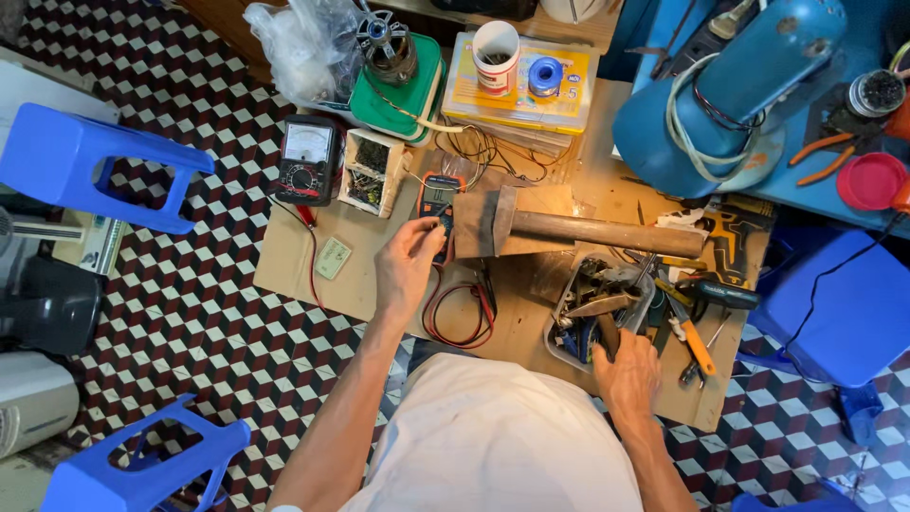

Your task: The person uses a hammer and punch to drive a metal pin into a small cylindrical component on a workbench. They repeatedly position the pin, strike it with the hammer, and inspect the fit, working over a wooden block and anvil-like support.

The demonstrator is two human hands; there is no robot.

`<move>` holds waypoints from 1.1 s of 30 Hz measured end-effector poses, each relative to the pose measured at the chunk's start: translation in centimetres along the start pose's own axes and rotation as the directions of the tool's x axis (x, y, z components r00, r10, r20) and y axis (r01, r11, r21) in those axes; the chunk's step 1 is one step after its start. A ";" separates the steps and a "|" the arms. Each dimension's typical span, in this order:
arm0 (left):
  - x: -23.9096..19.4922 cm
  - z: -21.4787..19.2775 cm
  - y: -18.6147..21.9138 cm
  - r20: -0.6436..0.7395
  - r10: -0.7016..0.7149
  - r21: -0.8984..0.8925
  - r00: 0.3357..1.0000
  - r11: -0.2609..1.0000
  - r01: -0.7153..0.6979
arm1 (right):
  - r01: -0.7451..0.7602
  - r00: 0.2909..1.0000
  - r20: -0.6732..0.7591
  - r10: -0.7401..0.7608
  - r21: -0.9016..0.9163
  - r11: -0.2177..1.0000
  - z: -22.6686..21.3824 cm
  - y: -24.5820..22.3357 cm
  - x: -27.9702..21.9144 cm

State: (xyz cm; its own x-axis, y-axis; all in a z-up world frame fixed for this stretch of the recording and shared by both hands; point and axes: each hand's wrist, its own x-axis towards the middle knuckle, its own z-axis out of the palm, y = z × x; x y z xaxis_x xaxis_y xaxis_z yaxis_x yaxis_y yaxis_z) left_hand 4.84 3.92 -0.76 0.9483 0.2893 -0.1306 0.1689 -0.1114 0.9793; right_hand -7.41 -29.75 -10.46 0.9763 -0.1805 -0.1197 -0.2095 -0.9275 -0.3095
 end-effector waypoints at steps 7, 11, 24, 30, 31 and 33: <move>1.3 3.3 0.4 0.173 0.291 0.371 0.941 0.866 -0.336 | -0.026 0.998 -0.049 0.031 0.093 0.995 0.5 1.0 0.2; 2.8 6.2 -0.8 0.215 0.450 0.394 0.867 0.772 -0.499 | -0.188 0.982 0.097 0.165 0.316 0.930 -3.0 -0.6 -1.6; 3.8 7.0 -2.7 0.246 0.370 0.299 0.896 0.850 -0.434 | -0.006 1.000 0.015 -0.004 0.621 0.784 -13.0 -17.0 3.2; 4.3 7.3 -3.4 0.259 0.346 0.293 0.902 0.862 -0.414 | 0.110 0.994 -0.066 -0.090 0.444 0.889 -11.4 -20.1 7.2; 4.5 7.3 -3.5 0.272 0.367 0.280 0.889 0.854 -0.438 | 0.131 0.991 -0.090 -0.101 0.438 0.889 -11.3 -20.2 7.4; 5.0 7.1 -3.5 0.297 0.409 0.259 0.863 0.835 -0.485 | 0.078 0.997 -0.055 -0.059 0.455 0.887 -11.1 -20.7 7.6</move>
State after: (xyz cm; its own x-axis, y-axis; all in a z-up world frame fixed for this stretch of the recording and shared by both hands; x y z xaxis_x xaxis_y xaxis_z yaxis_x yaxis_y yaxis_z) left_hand 10.90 -1.03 -5.97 0.9671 -0.0781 0.2420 -0.2493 -0.4797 0.8413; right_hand 4.98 -15.50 5.47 0.9885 -0.1430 -0.0489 -0.1348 -0.6877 -0.7134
